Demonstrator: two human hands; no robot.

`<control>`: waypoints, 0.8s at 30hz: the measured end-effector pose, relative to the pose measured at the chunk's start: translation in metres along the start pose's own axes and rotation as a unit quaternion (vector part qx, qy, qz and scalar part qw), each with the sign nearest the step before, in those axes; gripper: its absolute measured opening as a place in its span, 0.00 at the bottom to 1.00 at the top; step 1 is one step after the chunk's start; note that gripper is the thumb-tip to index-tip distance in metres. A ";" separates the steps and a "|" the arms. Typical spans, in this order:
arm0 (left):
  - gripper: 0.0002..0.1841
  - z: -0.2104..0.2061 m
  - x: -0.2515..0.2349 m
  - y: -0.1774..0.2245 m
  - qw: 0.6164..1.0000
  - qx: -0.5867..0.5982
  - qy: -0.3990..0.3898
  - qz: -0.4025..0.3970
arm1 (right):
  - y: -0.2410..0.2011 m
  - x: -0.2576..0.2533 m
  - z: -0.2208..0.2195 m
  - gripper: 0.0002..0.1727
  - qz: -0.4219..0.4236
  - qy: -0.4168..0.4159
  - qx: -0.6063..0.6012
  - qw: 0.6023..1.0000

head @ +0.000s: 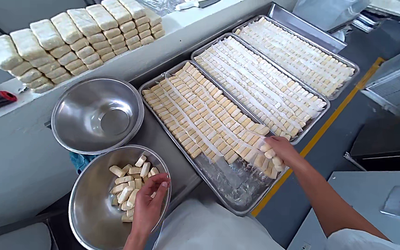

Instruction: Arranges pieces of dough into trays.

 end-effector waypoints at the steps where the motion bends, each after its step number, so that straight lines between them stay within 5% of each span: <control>1: 0.14 0.001 0.001 -0.001 1.000 0.003 0.001 0.005 | -0.012 0.006 0.002 0.21 0.026 0.003 0.002 1.000; 6: 0.14 -0.007 -0.002 0.005 1.000 -0.014 -0.018 -0.004 | -0.065 0.024 0.008 0.17 0.118 0.021 -0.018 0.993; 11: 0.14 -0.016 -0.010 0.010 0.999 -0.019 -0.039 0.003 | -0.083 0.035 0.028 0.22 0.118 0.046 -0.063 0.990; 16: 0.14 -0.027 -0.015 0.008 0.998 -0.013 -0.059 -0.002 | -0.093 0.047 0.023 0.13 0.124 0.028 -0.152 0.980; 20: 0.14 -0.037 -0.016 0.009 0.997 -0.005 -0.079 -0.003 | -0.090 0.054 -0.024 0.15 0.083 -0.083 -0.417 0.901; 24: 0.13 -0.043 -0.018 0.012 0.996 0.006 -0.085 -0.009 | -0.100 0.075 -0.067 0.10 0.082 -0.132 -0.525 0.837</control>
Point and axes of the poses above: each hand's wrist, its own x-axis away from the middle knuckle, its own z-axis out of the back of the hand, y = z × x, the point moved 2 cm from there along -x, towards the middle knuckle, and after that the axes turned 2 degrees about x, right-handed, at the moved point
